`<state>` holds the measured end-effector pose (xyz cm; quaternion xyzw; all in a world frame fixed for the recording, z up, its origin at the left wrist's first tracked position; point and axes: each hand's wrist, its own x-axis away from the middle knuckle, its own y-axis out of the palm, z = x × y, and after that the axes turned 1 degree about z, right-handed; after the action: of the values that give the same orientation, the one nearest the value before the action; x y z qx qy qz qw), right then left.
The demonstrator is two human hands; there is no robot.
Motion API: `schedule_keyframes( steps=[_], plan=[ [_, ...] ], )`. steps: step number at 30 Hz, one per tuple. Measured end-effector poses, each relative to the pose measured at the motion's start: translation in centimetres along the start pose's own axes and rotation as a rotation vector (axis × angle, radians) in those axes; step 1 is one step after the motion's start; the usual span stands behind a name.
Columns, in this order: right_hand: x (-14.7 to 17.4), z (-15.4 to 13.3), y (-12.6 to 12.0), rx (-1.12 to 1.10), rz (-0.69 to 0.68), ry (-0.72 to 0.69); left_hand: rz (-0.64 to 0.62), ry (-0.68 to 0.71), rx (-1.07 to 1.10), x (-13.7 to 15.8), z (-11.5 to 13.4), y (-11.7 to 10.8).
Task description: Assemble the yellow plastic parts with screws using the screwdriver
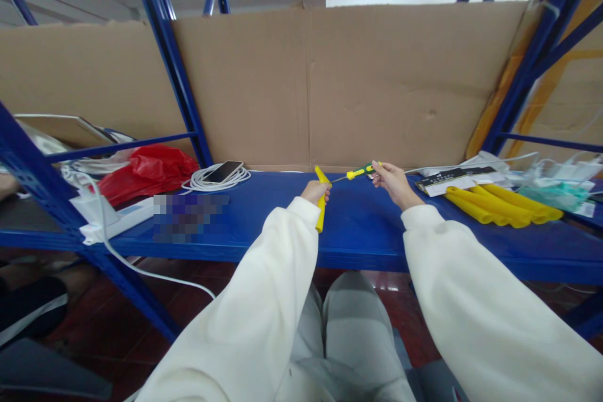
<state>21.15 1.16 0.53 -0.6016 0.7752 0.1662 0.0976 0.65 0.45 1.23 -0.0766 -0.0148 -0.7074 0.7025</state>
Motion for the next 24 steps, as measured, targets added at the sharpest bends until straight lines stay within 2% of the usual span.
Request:
schedule_keyframes(
  steps=[5,10,18,24],
  plan=[
    [0.2,-0.1,0.0,0.027,0.015,0.003,-0.004,0.0,-0.001,0.0,0.0,0.0],
    [0.4,-0.1,-0.1,0.052,-0.028,0.007,0.007,-0.005,-0.002,-0.1,0.0,0.0],
    [0.6,-1.1,-0.2,-0.13,-0.172,0.13,0.017,0.001,-0.009,-0.3,-0.2,-0.1],
    [0.5,-0.8,-0.1,-0.101,-0.169,0.106,0.005,0.003,-0.005,-0.2,-0.1,0.0]
  ],
)
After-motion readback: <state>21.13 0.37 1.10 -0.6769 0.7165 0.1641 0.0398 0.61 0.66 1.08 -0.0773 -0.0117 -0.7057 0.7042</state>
